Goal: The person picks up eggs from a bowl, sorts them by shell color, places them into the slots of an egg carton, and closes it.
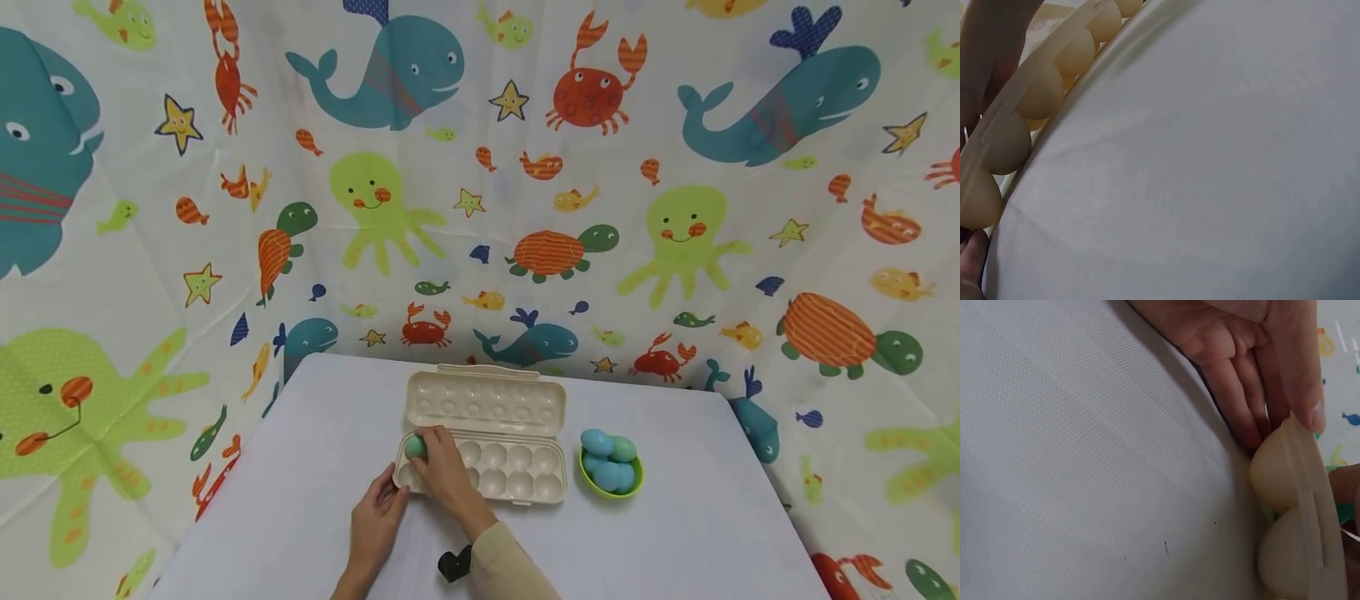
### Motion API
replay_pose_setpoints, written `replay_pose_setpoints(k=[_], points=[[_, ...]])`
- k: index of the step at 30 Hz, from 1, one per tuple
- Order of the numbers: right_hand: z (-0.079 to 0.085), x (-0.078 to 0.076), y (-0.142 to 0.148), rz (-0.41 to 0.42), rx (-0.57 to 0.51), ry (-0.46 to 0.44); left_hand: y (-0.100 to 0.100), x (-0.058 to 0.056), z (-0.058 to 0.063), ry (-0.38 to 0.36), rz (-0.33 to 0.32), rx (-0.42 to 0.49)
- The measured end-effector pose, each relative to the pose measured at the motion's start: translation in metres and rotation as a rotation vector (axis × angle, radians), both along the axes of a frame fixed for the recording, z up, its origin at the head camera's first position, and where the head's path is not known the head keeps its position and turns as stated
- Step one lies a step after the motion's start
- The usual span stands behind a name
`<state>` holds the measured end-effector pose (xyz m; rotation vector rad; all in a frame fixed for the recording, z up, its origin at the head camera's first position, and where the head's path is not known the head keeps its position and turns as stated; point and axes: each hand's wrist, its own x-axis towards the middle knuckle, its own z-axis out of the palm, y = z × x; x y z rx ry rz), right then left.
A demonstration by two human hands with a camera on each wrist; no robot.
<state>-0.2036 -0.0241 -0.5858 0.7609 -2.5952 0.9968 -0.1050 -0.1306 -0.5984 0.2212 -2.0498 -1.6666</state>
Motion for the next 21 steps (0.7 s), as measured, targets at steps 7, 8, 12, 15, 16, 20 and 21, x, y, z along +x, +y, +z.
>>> replay_pose_setpoints(k=[7,8,12,15,16,20,21], points=[[-0.0072,0.0013,-0.0012,0.000,0.029,0.052,0.0026,-0.0004,-0.0062,-0.037,0.009,0.023],[-0.0072,0.0015,-0.0014,0.001,0.031,0.053,0.0026,-0.0004,-0.0065,-0.037,0.008,0.026],[-0.0056,0.0018,-0.0023,0.002,0.038,0.044,0.0016,-0.0002,-0.0056,-0.013,-0.002,0.025],[-0.0041,0.0015,-0.0031,0.005,0.050,0.034,0.0001,-0.0004,-0.0036,0.006,-0.008,0.020],[-0.0040,0.0014,-0.0034,0.006,0.054,0.030,-0.0003,-0.0005,-0.0029,0.010,-0.010,0.019],[-0.0059,0.0005,-0.0035,0.009,0.060,0.034,-0.0009,-0.0010,-0.0016,0.010,-0.010,0.021],[-0.0064,0.0007,-0.0033,0.010,0.058,0.037,-0.0008,-0.0008,-0.0017,0.007,-0.012,0.024]])
